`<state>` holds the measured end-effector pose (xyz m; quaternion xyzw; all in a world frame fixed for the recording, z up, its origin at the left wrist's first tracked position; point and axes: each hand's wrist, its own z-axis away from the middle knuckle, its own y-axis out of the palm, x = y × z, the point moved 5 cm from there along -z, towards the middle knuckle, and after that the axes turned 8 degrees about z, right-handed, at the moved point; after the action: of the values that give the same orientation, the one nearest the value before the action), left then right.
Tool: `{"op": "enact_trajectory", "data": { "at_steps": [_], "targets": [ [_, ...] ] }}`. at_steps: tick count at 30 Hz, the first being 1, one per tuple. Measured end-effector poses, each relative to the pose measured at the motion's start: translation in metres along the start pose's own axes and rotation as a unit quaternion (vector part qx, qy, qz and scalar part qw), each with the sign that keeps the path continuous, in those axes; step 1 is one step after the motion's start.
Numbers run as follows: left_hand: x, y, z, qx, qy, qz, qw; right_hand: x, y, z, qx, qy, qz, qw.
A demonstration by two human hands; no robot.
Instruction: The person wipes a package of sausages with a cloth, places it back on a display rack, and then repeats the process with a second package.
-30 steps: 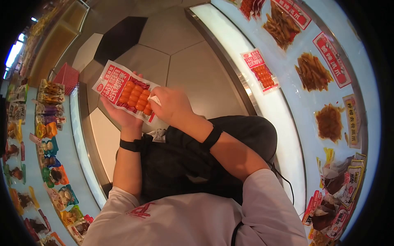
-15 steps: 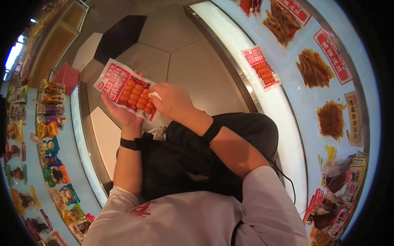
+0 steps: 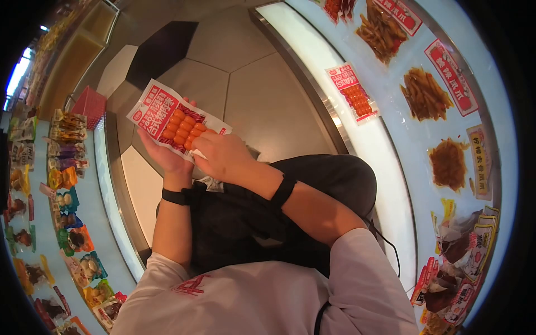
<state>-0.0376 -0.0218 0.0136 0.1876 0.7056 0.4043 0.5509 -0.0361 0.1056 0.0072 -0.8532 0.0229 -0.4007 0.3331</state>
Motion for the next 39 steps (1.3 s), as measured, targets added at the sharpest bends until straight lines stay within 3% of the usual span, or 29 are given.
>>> {"op": "enact_trajectory", "data": {
  "at_steps": [3, 6, 10, 14, 17, 21, 25, 30, 33, 34, 38, 39],
  "targets": [
    [0.000, 0.000, 0.001, -0.005, -0.003, -0.001, 1.000, -0.003, 0.000, -0.003, -0.004, 0.032, -0.013, 0.999],
    [0.001, 0.003, 0.002, -0.009, -0.001, 0.000, 1.000, -0.029, -0.012, -0.011, -0.079, 0.129, 0.010, 0.988],
    [0.008, 0.003, 0.004, 0.022, -0.024, -0.003, 0.999, -0.003, -0.006, -0.006, -0.028, 0.012, -0.028, 0.999],
    [0.012, 0.004, 0.005, 0.028, -0.026, -0.025, 0.999, -0.016, -0.009, -0.011, -0.059, 0.073, -0.008, 0.996],
    [0.014, 0.010, 0.008, 0.011, -0.030, -0.023, 0.999, -0.023, -0.016, -0.014, -0.082, 0.038, 0.026, 0.996],
    [0.015, 0.005, 0.007, 0.030, -0.039, -0.023, 0.999, 0.001, -0.006, -0.006, -0.011, 0.014, -0.003, 1.000],
    [0.014, 0.010, 0.011, 0.019, -0.030, -0.044, 0.998, -0.031, -0.015, -0.013, -0.082, 0.138, 0.040, 0.986],
    [0.016, 0.008, 0.009, 0.042, -0.036, -0.022, 0.998, 0.003, -0.007, -0.002, -0.026, 0.049, -0.003, 0.998],
    [0.014, 0.013, 0.011, 0.032, -0.030, -0.043, 0.998, -0.029, -0.019, -0.013, -0.084, 0.155, 0.030, 0.984],
    [0.014, 0.016, 0.013, 0.028, -0.034, -0.039, 0.998, -0.034, -0.021, -0.015, -0.059, 0.177, 0.024, 0.982],
    [0.018, 0.017, 0.014, 0.059, -0.060, -0.028, 0.996, 0.008, -0.014, -0.005, -0.061, 0.025, -0.029, 0.997],
    [0.018, 0.017, 0.014, 0.062, -0.060, -0.031, 0.996, 0.006, -0.015, -0.007, -0.064, 0.047, -0.030, 0.996]
  ]
}}
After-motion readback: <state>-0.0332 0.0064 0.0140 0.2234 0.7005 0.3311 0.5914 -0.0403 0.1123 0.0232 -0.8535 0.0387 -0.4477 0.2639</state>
